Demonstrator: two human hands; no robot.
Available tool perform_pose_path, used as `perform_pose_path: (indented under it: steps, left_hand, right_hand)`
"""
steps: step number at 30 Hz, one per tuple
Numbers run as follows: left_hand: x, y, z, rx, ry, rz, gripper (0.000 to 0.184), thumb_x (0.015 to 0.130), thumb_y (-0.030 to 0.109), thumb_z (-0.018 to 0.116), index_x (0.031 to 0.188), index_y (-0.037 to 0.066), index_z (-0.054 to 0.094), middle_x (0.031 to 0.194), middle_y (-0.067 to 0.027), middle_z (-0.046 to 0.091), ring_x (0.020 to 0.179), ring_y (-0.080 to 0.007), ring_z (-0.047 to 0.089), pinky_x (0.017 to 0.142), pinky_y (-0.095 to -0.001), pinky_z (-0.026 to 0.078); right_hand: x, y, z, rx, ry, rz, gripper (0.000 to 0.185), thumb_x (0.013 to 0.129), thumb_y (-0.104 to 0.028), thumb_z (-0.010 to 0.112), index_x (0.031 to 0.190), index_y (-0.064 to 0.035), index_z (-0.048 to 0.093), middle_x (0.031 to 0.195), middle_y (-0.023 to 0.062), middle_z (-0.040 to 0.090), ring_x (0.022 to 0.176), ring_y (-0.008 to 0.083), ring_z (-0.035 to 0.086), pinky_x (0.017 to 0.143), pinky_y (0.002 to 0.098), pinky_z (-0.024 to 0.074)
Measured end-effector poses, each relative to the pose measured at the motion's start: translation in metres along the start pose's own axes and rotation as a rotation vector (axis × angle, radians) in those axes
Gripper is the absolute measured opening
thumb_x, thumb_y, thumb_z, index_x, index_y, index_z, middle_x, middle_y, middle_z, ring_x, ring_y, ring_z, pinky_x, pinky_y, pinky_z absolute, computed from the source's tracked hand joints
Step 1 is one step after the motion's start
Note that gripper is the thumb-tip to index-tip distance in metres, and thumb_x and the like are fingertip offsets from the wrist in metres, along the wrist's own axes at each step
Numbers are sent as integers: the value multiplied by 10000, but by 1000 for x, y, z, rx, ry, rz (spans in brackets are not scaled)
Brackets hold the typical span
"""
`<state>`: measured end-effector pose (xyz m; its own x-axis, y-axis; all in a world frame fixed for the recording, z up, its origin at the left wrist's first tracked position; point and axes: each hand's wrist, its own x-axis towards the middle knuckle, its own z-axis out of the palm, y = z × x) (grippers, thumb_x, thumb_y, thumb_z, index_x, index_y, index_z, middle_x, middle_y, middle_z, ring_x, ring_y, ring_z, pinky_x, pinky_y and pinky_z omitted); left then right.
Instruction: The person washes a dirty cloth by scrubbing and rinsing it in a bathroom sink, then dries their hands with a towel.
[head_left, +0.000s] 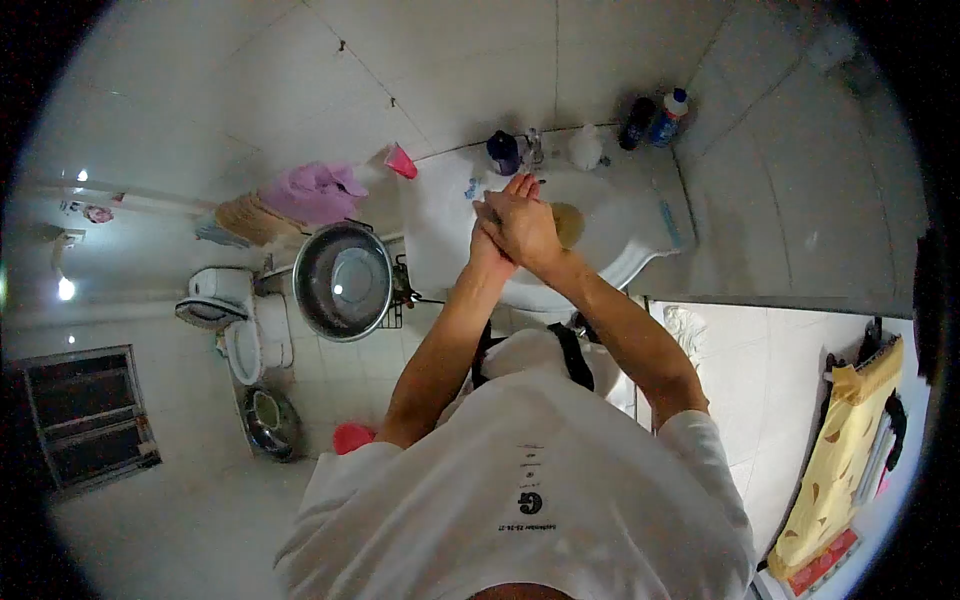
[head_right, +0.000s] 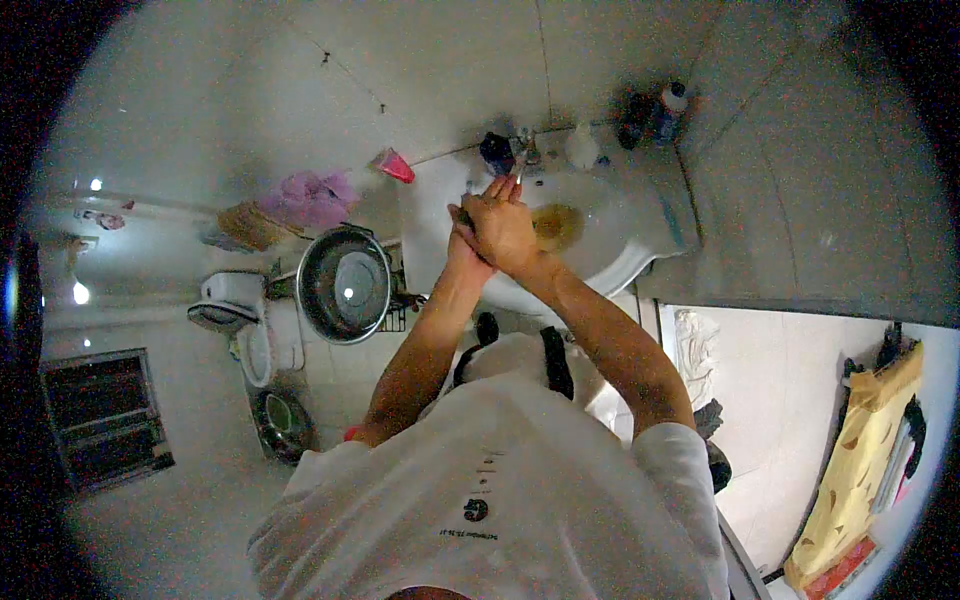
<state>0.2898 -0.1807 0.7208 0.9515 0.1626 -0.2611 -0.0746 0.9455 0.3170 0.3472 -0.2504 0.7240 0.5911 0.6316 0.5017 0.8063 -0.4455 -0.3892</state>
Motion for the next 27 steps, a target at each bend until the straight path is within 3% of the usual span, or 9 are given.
perform_pose_path:
  steps: [4, 7, 11, 12, 15, 19, 20, 23, 27]
  left_hand:
    - [-17, -3, 20, 159, 289, -63, 501, 1051, 401, 270, 1350, 62, 486, 1362, -76, 541, 1259, -212, 495, 1120, -370, 329]
    - [-10, -3, 8, 11, 24, -4, 436, 1036, 367, 351, 1295, 58, 517, 1261, -48, 602, 1159, -210, 562, 1041, -400, 416]
    - [-13, -1, 5, 234, 218, -22, 519, 1019, 502, 330, 1260, 89, 531, 1249, -48, 597, 1181, -201, 536, 1017, -399, 422]
    - [-8, 1, -14, 322, 237, -72, 542, 1018, 519, 311, 1294, 97, 512, 1270, -57, 584, 1209, -209, 517, 1036, -407, 405]
    - [-5, 1, -3, 164, 78, -84, 506, 1037, 476, 289, 1296, 86, 480, 1284, -56, 556, 1221, -222, 489, 1090, -394, 351]
    - [-10, 15, 0, 174, 88, -181, 595, 1016, 528, 313, 1372, 67, 436, 1390, -86, 503, 1297, -231, 448, 1112, -408, 328]
    - [-13, 18, -1, 215, 148, -192, 591, 1014, 527, 327, 1366, 66, 441, 1391, -88, 503, 1302, -235, 448, 1110, -412, 332]
    - [-15, 22, -7, 297, 249, -226, 553, 1010, 496, 382, 1347, 65, 458, 1375, -90, 518, 1287, -245, 470, 1092, -421, 358]
    - [-9, 22, -22, 346, 232, -176, 433, 1001, 361, 476, 1324, 74, 481, 1282, -80, 583, 1178, -242, 558, 1028, -415, 427]
  right_hand:
    - [17, 38, -11, 134, -114, 492, 230, 868, -320, 624, 957, -113, 670, 806, 206, 664, 771, 402, 654, 661, 479, 524]
    - [-1, 0, -17, 174, -150, 101, 245, 860, -332, 629, 988, -125, 651, 930, 258, 668, 832, 429, 665, 706, 552, 525]
    - [3, 40, 16, 307, -11, 374, 236, 895, -289, 606, 917, -60, 657, 839, 233, 654, 776, 435, 630, 668, 477, 502]
    - [17, 47, -1, 252, -155, 543, 271, 919, -291, 593, 917, -25, 641, 840, 263, 639, 799, 446, 625, 672, 479, 490]
    - [13, 54, -9, 237, 45, 531, 379, 951, -407, 545, 950, -53, 682, 814, 264, 651, 781, 436, 638, 655, 491, 506]
    - [17, 49, -48, 999, 31, 876, 607, 929, -579, 530, 1009, 10, 652, 922, 150, 684, 820, 291, 625, 764, 372, 487]
    - [17, 52, -49, 1086, 15, 1111, 714, 901, -632, 536, 1157, 31, 607, 1062, 105, 646, 974, 223, 603, 868, 349, 478]
    - [0, 80, -31, 1384, 21, 1148, 561, 941, -526, 547, 1109, 3, 627, 968, 91, 674, 842, 191, 646, 746, 328, 533]
    - [-13, 86, -18, 1464, -96, 1050, 475, 937, -415, 602, 1150, 9, 620, 1016, 102, 668, 896, 187, 631, 810, 316, 512]
